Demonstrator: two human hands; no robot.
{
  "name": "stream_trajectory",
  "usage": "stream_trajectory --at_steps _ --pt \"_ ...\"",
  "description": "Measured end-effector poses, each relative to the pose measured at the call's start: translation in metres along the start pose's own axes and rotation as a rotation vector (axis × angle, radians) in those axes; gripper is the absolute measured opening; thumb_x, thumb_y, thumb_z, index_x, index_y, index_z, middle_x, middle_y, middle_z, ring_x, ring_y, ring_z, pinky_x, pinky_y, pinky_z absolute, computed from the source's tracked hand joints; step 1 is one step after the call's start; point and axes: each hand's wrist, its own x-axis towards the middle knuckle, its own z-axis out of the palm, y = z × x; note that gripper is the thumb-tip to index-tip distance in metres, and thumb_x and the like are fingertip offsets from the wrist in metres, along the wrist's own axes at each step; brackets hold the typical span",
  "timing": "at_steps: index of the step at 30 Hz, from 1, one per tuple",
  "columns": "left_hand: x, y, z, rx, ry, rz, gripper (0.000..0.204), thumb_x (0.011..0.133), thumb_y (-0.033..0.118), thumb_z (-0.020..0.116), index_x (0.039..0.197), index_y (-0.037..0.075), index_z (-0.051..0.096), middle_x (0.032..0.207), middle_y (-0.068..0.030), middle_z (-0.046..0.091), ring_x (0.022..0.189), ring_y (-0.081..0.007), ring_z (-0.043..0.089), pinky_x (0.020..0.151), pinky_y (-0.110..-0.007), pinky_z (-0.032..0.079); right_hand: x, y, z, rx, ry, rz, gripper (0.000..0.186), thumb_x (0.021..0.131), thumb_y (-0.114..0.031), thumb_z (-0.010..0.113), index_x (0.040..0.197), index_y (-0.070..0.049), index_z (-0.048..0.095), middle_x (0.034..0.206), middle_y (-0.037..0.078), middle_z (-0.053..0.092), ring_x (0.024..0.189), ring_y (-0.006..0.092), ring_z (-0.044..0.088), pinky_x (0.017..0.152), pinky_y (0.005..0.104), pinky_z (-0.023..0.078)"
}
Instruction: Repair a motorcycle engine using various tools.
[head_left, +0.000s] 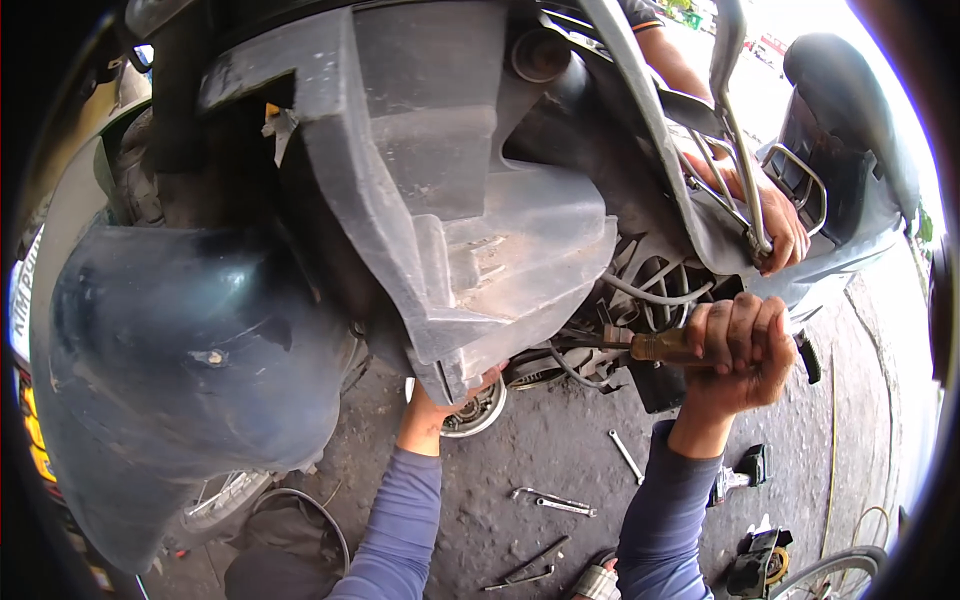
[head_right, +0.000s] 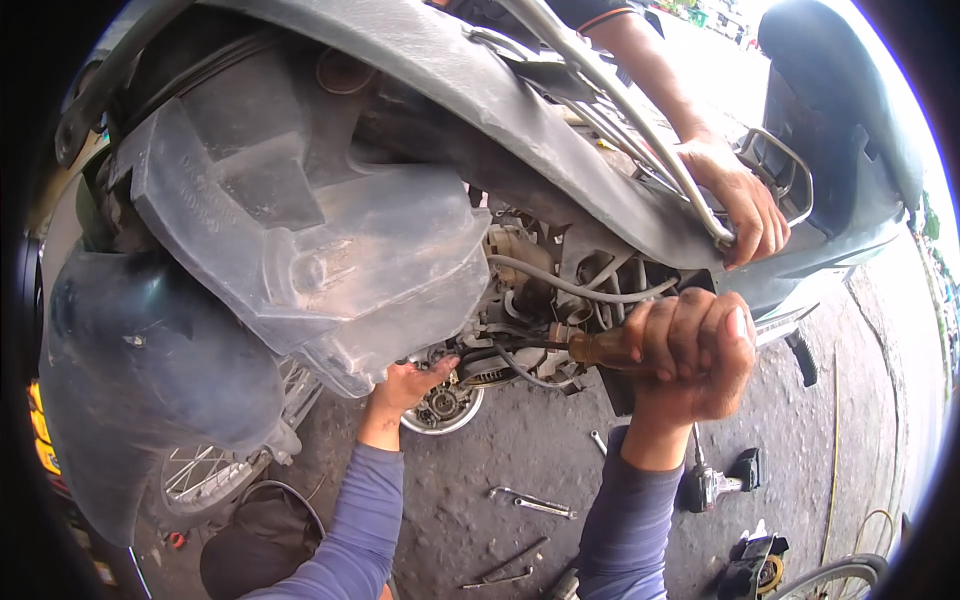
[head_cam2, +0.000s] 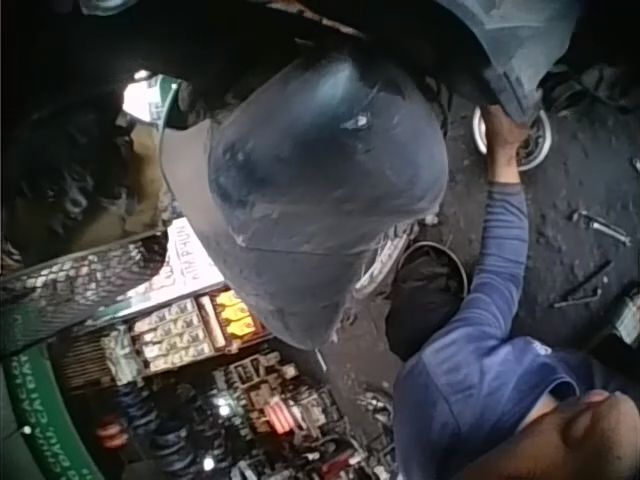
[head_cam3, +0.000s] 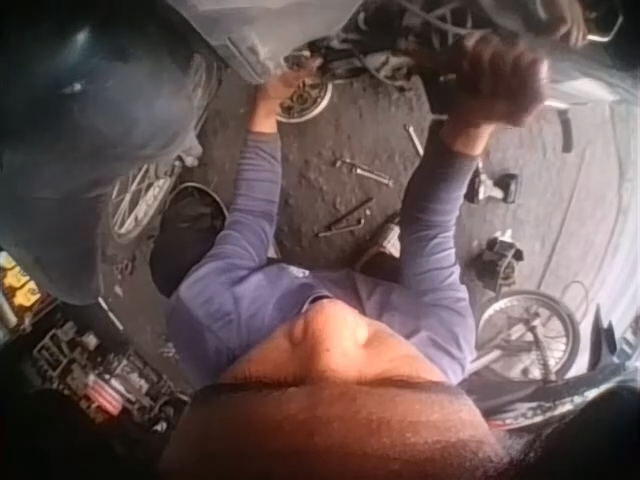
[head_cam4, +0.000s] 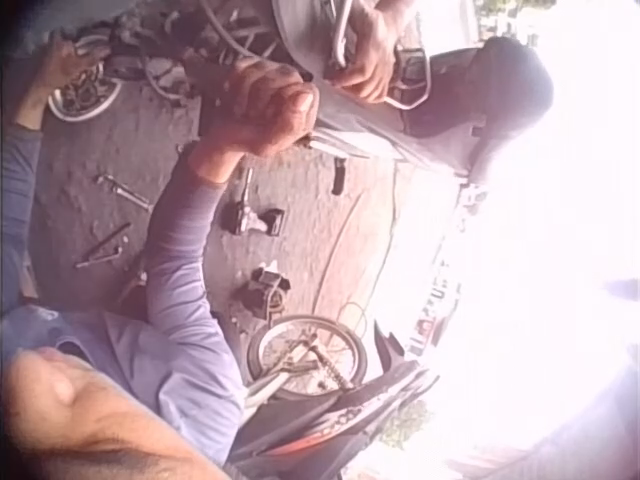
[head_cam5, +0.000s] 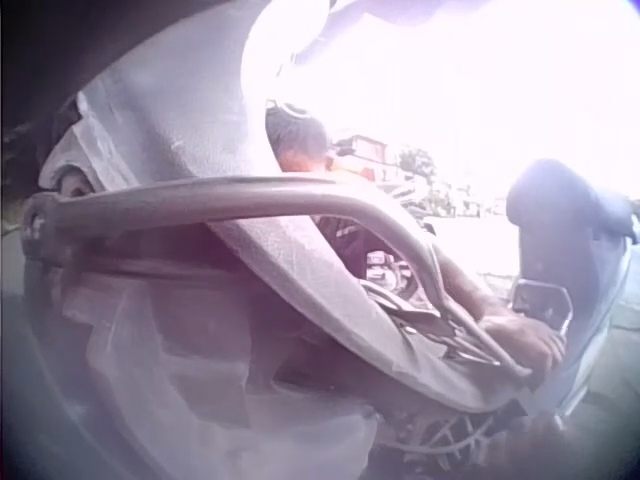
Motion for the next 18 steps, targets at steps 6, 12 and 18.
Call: stream_trajectory --at_steps 6,12,18 --pt "0.008 0.038 0.016 -0.039 0.299 0.16 0.043 0.07 0.01 0.079 0.107 -0.004 0.061 0.106 -0.0092 0.064 0.092 -0.015 0.061 0.084 -0.029 0.049 -0.015 -0.009 0.057 -0.167 -0.296 -0.052 0.034 0.095 -0.017 0.051 0.065 -0.007 0.037 0.051 0.003 0.038 0.04 0.0146 0.038 0.041 0.0346 0.04" --pt "0.008 0.027 0.018 0.059 0.27 0.069 0.047 0.069 0.006 0.078 0.11 -0.004 0.057 0.107 -0.0101 0.063 0.097 -0.0172 0.06 0.085 -0.03 0.049 -0.012 -0.007 0.01 -0.076 0.167 0.024 0.035 0.095 -0.023 0.042 0.063 -0.012 0.035 0.05 -0.003 0.029 0.038 0.0097 0.028 0.041 0.0302 0.034" --pt "0.001 0.015 0.005 -0.029 0.25 0.022 0.048 0.071 0.009 0.08 0.111 -0.003 0.057 0.11 -0.0099 0.062 0.1 -0.0155 0.06 0.086 -0.031 0.05 -0.071 0.004 0.09 -0.41 -0.269 -0.283 0.044 0.093 -0.024 0.059 0.057 -0.011 0.036 0.043 0.0 0.043 0.033 0.0137 0.043 0.037 0.0299 0.043"
